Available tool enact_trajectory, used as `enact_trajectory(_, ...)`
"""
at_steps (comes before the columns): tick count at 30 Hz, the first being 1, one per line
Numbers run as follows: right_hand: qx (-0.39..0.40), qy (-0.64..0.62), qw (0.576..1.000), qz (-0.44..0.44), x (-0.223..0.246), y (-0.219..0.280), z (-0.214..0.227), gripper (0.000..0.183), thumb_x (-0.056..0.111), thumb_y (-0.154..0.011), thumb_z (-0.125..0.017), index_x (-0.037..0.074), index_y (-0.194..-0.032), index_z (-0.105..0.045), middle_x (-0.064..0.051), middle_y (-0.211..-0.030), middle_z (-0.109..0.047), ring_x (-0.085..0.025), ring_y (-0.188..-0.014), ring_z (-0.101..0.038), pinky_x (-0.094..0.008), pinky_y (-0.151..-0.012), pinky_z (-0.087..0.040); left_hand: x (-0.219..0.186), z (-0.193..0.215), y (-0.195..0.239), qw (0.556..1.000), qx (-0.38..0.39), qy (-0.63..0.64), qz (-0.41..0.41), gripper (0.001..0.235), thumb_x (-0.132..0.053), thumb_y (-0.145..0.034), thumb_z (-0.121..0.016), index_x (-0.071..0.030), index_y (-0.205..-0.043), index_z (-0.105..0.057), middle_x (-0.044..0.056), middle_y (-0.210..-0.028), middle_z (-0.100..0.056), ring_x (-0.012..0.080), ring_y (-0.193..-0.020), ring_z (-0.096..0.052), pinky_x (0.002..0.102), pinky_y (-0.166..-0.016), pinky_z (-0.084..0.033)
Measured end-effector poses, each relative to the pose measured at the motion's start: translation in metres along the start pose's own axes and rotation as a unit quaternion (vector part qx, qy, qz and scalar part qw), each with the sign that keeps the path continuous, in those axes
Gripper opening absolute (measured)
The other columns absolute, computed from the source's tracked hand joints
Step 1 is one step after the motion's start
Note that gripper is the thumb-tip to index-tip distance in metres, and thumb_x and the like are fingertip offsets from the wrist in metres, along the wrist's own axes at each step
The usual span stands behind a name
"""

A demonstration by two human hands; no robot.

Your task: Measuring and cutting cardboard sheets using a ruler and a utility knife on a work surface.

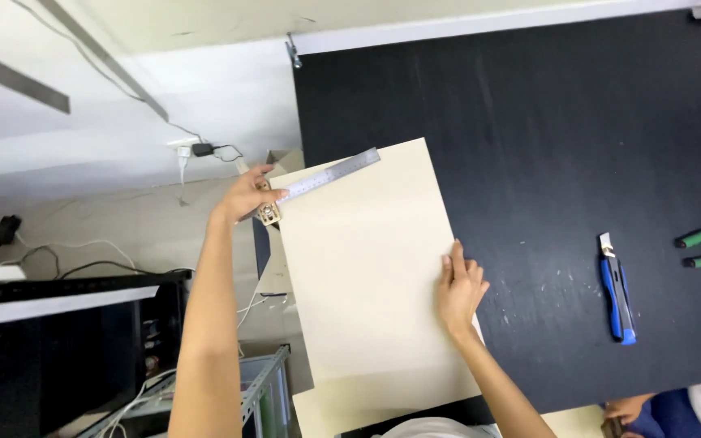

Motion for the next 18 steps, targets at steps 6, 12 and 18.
enact_trajectory(6, 0.007, -0.016, 1.0, 0.003, 0.01, 0.005, 0.007, 0.039, 0.029, -0.109, -0.043, 0.019, -0.146, -0.052, -0.006, -0.103, -0.049, -0.027, -0.1, -0.051, -0.038, -0.084, -0.033, -0.007, 0.004, -0.02, 0.997, 0.059, 0.0, -0.042, 0.074, -0.009, -0.076, -0.082, 0.002, -0.143, -0.052, 0.031, -0.123, -0.064, 0.0428, -0.115, -0.062, 0.049, -0.101, -0.048)
enact_trajectory(12, 0.008, -0.003, 1.0, 0.017, 0.012, 0.006, 0.009, 0.039, 0.03, -0.108, -0.041, 0.021, -0.145, -0.052, -0.004, -0.103, -0.047, -0.024, -0.098, -0.05, -0.038, -0.084, -0.032, -0.014, 0.027, -0.005, 0.995, 0.065, -0.069, 0.012, 0.071, -0.013, -0.076, -0.083, -0.007, -0.142, -0.058, 0.024, -0.107, -0.07, 0.0384, -0.101, -0.066, 0.049, -0.096, -0.049)
enact_trajectory(18, 0.003, 0.012, 0.999, 0.032, 0.005, 0.004, 0.001, 0.039, 0.029, -0.109, -0.04, 0.021, -0.146, -0.05, -0.003, -0.104, -0.044, -0.024, -0.098, -0.048, -0.038, -0.083, -0.031, -0.005, 0.011, -0.012, 0.993, 0.077, -0.086, 0.01, 0.062, -0.023, -0.077, -0.084, -0.013, -0.135, -0.066, 0.018, -0.108, -0.071, 0.0334, -0.102, -0.065, 0.046, -0.095, -0.049)
Point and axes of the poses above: each hand's wrist, its own y-axis away from the middle knuckle, its own z-axis out of the back of the hand, x = y × z, the point moved 3 cm from there along -y, towards the middle knuckle
